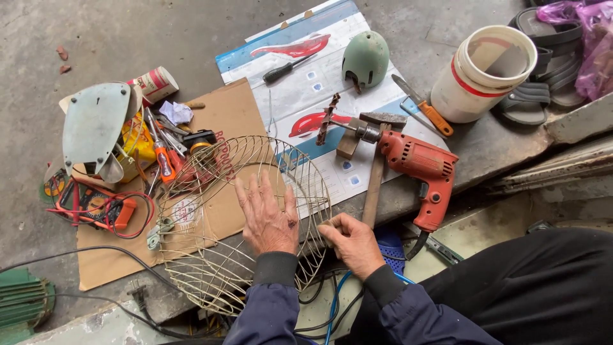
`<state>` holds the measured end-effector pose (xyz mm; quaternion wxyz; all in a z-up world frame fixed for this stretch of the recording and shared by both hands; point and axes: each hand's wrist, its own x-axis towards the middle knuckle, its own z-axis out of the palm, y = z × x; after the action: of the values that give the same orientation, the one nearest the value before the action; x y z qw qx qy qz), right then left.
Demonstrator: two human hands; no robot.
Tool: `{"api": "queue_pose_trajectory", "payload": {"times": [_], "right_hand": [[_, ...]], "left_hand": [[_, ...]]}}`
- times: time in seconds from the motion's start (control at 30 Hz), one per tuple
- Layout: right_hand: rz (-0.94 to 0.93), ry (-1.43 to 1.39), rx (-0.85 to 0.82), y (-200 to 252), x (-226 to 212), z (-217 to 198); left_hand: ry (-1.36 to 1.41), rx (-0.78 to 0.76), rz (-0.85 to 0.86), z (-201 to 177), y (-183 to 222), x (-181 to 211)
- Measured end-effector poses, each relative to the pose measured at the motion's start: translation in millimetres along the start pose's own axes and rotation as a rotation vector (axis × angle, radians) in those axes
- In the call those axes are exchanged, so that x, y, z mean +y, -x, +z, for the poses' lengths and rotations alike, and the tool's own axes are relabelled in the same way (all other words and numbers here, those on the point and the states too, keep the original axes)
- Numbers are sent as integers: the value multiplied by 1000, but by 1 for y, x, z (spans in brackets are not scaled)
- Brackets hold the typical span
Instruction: Sanding rust and debris off a metal fan cage and other motor components using sandpaper.
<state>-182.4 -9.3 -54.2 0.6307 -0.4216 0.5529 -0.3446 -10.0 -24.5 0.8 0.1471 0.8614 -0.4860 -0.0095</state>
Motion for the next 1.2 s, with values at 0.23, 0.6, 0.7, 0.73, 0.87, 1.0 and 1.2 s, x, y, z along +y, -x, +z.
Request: {"api": "queue_pose_trajectory", "payload": {"times": [0.23, 0.6, 0.7, 0.73, 0.87, 1.0, 1.2], "right_hand": [[-92, 338, -75, 5, -9, -14], [-129, 240, -76, -36, -108, -8], [-187, 515, 13, -20, -90, -14], [-186, 516, 13, -12, -77, -9], [-115, 505, 156, 6, -48, 9], [-11, 420, 242, 0, -59, 25], [-167, 442, 323, 22, -72, 44]], "left_hand": [[26, 13, 3, 4, 0, -3], [31, 26, 32, 2, 2, -5], [37, 20, 31, 6, 0, -7], [37, 19, 30, 6, 2, -8], [31, 41, 36, 4, 1, -3], [36, 74, 36, 6, 1, -4], [-10, 194, 75, 8, 0, -1]]}}
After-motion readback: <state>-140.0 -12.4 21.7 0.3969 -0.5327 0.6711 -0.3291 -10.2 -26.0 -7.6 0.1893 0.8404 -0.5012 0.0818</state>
